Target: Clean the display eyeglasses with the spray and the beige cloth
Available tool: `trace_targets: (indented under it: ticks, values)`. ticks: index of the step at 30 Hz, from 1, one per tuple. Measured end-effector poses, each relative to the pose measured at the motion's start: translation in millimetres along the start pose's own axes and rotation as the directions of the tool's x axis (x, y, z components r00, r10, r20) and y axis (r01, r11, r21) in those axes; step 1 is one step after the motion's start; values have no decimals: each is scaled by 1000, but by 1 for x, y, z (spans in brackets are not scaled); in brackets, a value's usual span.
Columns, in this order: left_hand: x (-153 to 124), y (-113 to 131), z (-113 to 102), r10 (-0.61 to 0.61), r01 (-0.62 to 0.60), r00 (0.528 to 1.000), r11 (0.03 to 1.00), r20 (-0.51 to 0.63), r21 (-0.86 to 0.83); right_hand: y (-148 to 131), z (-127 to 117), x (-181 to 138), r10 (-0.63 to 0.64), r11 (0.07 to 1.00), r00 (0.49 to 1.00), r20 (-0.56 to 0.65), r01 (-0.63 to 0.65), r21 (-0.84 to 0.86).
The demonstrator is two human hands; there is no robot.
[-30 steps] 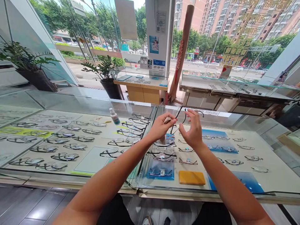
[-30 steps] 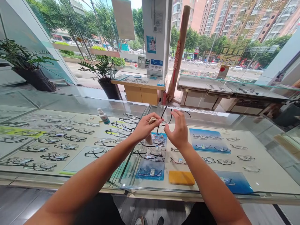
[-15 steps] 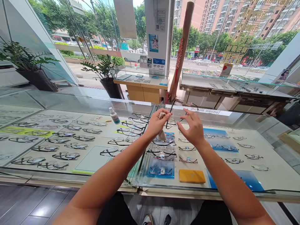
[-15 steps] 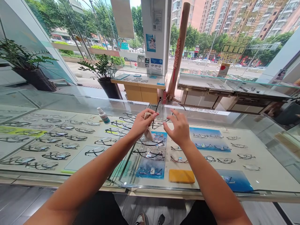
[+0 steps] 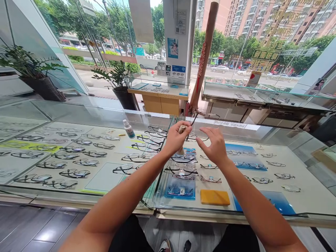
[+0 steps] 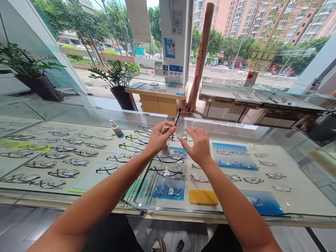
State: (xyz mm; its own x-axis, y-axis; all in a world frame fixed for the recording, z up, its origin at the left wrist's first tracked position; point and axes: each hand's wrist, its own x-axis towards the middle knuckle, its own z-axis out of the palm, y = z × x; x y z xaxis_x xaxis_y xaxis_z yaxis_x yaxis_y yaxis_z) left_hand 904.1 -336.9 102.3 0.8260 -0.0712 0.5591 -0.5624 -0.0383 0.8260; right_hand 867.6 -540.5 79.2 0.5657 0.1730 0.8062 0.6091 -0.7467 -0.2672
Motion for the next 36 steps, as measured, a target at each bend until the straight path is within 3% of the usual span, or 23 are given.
trace_targets:
  ticks: [4,10,15,18,20,25,30,33,36]
  values:
    - [-12,5,10,38,-41,994,999,101,33,-5,9,-4,38,979,998,46,-47,200]
    - [-13,16,10,-162,172,966,985,199,-33,-6,13,-5,109,928,990,87,-133,347]
    - [-1,21,-1,-491,519,841,851,225,-82,3,8,-1,175,916,983,49,-181,357]
    - [5,14,-5,-604,621,767,784,217,-15,9,6,0,198,923,980,26,-195,332]
    - [7,6,-7,-638,632,741,768,209,104,11,6,1,203,928,979,20,-199,314]
    - [9,-10,-14,-587,453,793,746,163,488,11,6,1,195,939,981,19,-192,284]
    - [18,-7,-32,-472,316,878,692,76,649,10,6,1,186,944,983,13,-182,274]
    - [28,6,-56,-393,288,919,597,-39,749,12,6,0,182,949,983,7,-177,259]
    - [37,23,-92,-283,333,934,459,-220,823,13,6,0,174,953,985,-3,-168,252]
